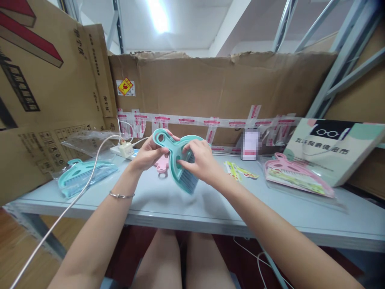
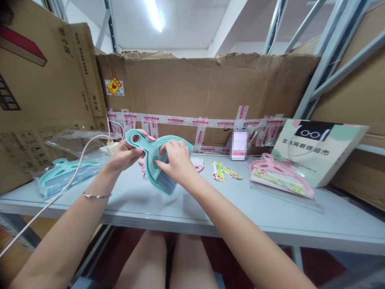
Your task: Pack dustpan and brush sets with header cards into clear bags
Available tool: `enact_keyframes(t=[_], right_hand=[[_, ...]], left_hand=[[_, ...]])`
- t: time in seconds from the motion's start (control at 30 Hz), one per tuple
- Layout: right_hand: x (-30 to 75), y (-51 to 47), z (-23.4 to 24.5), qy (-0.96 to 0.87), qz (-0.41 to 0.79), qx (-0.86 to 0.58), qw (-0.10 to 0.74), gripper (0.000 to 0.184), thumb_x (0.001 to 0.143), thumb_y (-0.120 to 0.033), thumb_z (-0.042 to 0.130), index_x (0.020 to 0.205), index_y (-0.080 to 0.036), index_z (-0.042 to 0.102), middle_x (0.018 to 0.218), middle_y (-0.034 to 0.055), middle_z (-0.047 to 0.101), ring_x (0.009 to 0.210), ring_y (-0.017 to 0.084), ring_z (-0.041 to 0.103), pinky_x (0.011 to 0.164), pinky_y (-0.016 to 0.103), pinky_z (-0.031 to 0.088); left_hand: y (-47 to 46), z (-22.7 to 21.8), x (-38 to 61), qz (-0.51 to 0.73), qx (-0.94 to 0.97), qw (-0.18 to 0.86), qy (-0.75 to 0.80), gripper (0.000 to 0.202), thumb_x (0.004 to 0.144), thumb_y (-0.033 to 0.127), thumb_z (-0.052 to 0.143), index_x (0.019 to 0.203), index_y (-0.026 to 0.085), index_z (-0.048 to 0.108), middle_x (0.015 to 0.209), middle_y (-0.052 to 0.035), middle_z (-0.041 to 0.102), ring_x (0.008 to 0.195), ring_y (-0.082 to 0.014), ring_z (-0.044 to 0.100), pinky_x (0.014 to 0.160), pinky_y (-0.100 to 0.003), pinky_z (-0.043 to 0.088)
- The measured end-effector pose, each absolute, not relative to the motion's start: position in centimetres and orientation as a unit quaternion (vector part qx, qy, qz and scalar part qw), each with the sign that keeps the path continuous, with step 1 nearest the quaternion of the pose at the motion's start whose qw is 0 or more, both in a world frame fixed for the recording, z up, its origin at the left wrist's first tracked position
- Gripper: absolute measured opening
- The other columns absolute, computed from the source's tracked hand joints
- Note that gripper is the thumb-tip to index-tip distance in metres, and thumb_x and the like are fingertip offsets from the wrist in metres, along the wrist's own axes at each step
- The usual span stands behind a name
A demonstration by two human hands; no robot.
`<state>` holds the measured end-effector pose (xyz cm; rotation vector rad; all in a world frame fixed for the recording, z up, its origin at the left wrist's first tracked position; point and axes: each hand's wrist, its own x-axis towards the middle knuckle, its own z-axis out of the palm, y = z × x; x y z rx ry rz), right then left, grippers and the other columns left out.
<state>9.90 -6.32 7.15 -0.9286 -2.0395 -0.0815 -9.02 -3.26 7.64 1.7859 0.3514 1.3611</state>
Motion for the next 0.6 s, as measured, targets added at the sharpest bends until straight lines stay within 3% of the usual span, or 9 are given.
enact_keyframes(t=[0.17,0.3,0.43,0.6], right_hand=[[9.6,-5.8,8.0,-0.826,0.035,-0.398,0.397,0.016,0.067,-0.024,0.068,0.077,-0.018,0.057,0.084,0.0046,0.061,0.082,0.020,0.053,0.075,0.036,0.042],[9.8,-6.3,8.5,-0.811,0.036,-0.360,0.461,0.003,0.070,-0.018,0.064,0.072,-0.017,0.063,0.083,0.0039,0.059,0.081,0.018,0.056,0.075,0.033,0.043],[9.8,-6.8,8.8,-0.795,0.017,-0.305,0.524,0.007,0.074,-0.019,0.060,0.078,-0.018,0.065,0.085,0.0034,0.058,0.077,0.016,0.057,0.072,0.031,0.045],[10.4,-6.9,9.2,-0.814,-0.004,-0.276,0.511,0.006,0.073,-0.016,0.058,0.074,-0.017,0.064,0.084,0.0037,0.060,0.076,0.016,0.058,0.071,0.029,0.046]], left_hand=[[-4.7,8.6,-8.8,0.509,0.770,0.343,0.176,0.040,0.067,0.031,0.075,0.099,0.019,0.054,0.098,-0.0079,0.066,0.062,-0.0110,0.059,0.055,-0.022,0.050],[-5.9,9.7,-8.1,0.548,0.774,0.266,0.175,0.037,0.068,0.027,0.075,0.096,0.019,0.052,0.096,-0.0066,0.067,0.080,-0.0158,0.063,0.065,-0.023,0.052],[-6.5,10.2,-7.3,0.603,0.752,0.198,0.176,0.037,0.068,0.029,0.074,0.095,0.019,0.052,0.095,-0.0065,0.067,0.091,-0.0191,0.063,0.074,-0.026,0.051],[-7.1,10.4,-7.1,0.593,0.762,0.183,0.187,0.040,0.066,0.031,0.075,0.096,0.019,0.052,0.097,-0.0070,0.067,0.093,-0.0211,0.063,0.078,-0.030,0.051]])
